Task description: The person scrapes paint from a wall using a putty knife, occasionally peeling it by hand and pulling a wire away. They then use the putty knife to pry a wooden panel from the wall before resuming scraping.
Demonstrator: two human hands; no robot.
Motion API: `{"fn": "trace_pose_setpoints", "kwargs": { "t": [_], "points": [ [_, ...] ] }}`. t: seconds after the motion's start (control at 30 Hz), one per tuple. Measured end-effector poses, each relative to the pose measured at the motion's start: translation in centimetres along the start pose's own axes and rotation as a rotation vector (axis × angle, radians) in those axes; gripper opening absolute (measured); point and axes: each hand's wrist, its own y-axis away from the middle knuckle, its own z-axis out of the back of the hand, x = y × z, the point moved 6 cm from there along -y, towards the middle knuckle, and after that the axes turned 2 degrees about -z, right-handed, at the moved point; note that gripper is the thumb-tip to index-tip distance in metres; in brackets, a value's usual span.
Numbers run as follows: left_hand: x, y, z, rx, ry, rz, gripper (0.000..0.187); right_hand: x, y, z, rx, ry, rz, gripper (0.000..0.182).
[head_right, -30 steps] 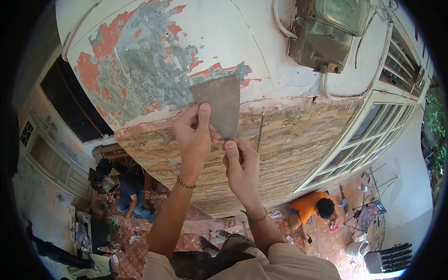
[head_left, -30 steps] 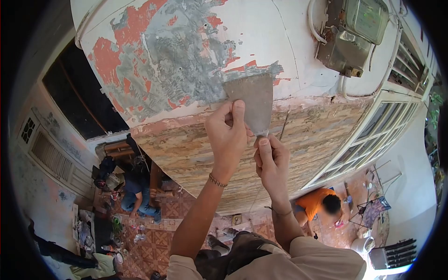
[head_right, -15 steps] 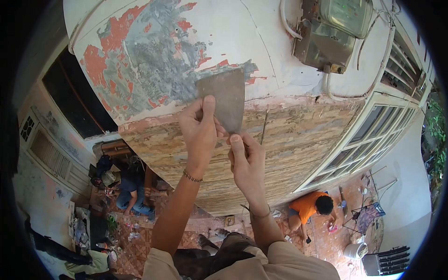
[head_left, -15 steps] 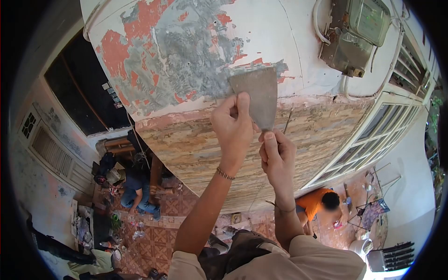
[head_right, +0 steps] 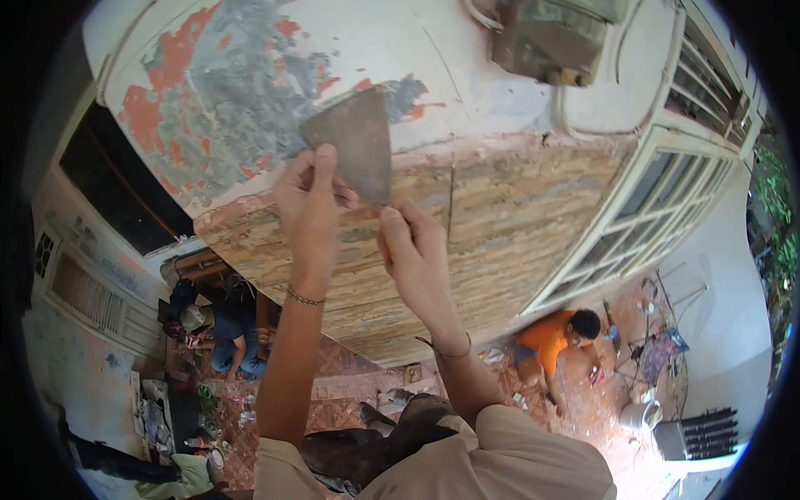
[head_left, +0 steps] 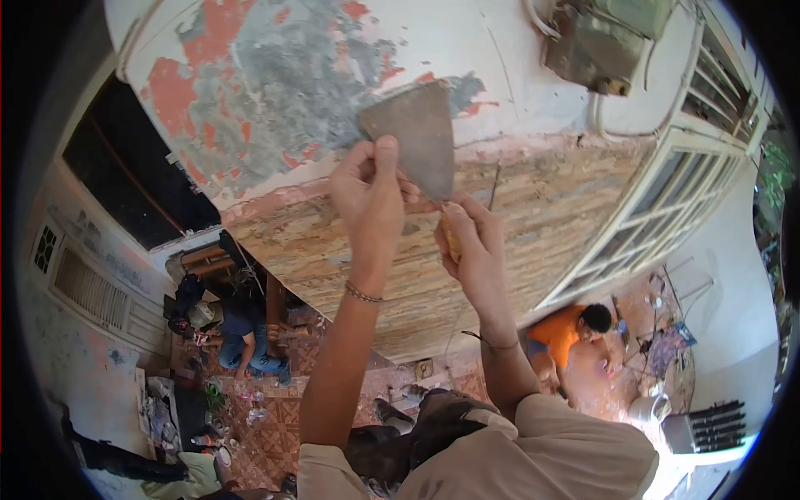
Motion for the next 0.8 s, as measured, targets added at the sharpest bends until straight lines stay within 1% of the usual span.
{"fn": "trace_pose_setpoints", "kwargs": {
  "t": [0.07,0.13,0.17,0.23,0.27,0.33,0.37,0.4,0.43,0.47,0.5,0.53,0.57,0.6,0.63,0.67,0.73,0.8],
  "points": [
    [0.1,-0.1,0.2,0.031,0.008,0.021,0.033,-0.5,0.3,0.0,-0.020,-0.035,0.008,0.028],
    [-0.3,-0.1,0.6,0.020,-0.059,-0.053,0.032,-1.3,0.7,-0.1,0.022,0.026,0.009,0.026],
    [-0.2,0.0,0.4,0.041,-0.056,-0.029,0.032,-1.5,0.8,0.1,-0.007,0.027,-0.004,0.026],
    [-0.2,-0.1,0.5,-0.004,-0.079,-0.027,0.030,-0.9,0.4,0.0,-0.005,0.077,0.117,0.025],
    [-0.2,-0.3,0.5,0.005,-0.075,-0.017,0.030,-1.1,0.1,0.0,-0.017,0.080,0.112,0.025],
    [-0.7,-1.0,0.8,0.009,-0.085,-0.057,0.028,-0.6,-0.4,-0.6,-0.004,0.203,0.210,0.027],
    [-0.6,-1.0,1.0,0.002,-0.085,-0.067,0.028,-0.4,-0.1,-0.7,-0.042,0.196,0.220,0.030],
    [-0.2,-0.5,1.2,0.004,-0.073,-0.041,0.029,-0.7,0.3,-0.8,-0.025,0.193,0.228,0.030],
    [-0.1,-0.2,1.3,0.003,-0.062,-0.019,0.029,-1.3,0.7,-0.3,-0.051,0.192,0.208,0.030],
    [-0.5,-0.3,1.2,-0.013,-0.063,-0.048,0.029,-1.3,0.4,0.0,-0.073,0.192,0.201,0.031],
    [-0.5,-0.2,1.0,-0.027,-0.063,-0.010,0.030,-1.1,-0.1,-0.2,-0.048,0.186,0.219,0.031],
    [-0.4,-0.2,1.1,-0.042,-0.059,0.034,0.030,-0.9,-0.6,-0.2,-0.041,0.246,0.201,0.029],
    [-0.6,-0.5,1.4,-0.057,-0.055,0.017,0.030,-0.8,-1.0,-0.2,-0.039,0.310,0.184,0.028],
    [-0.8,-0.7,1.3,-0.024,-0.068,-0.026,0.031,-0.7,-1.0,-0.2,-0.027,0.311,0.195,0.028],
    [-1.0,-0.9,1.2,0.010,-0.081,-0.070,0.032,-0.8,-0.9,-0.1,-0.043,0.271,0.194,0.028],
    [-0.6,-0.5,1.2,-0.001,-0.080,-0.079,0.032,-0.8,-0.7,0.1,-0.058,0.231,0.186,0.027],
    [0.7,0.2,0.8,-0.026,-0.007,0.009,0.032,0.3,-0.5,1.0,-0.072,0.252,0.253,0.029],
    [0.5,-0.4,0.8,-0.038,-0.007,-0.022,0.033,0.1,-0.9,1.7,-0.047,0.278,0.195,0.030]
  ]
}}
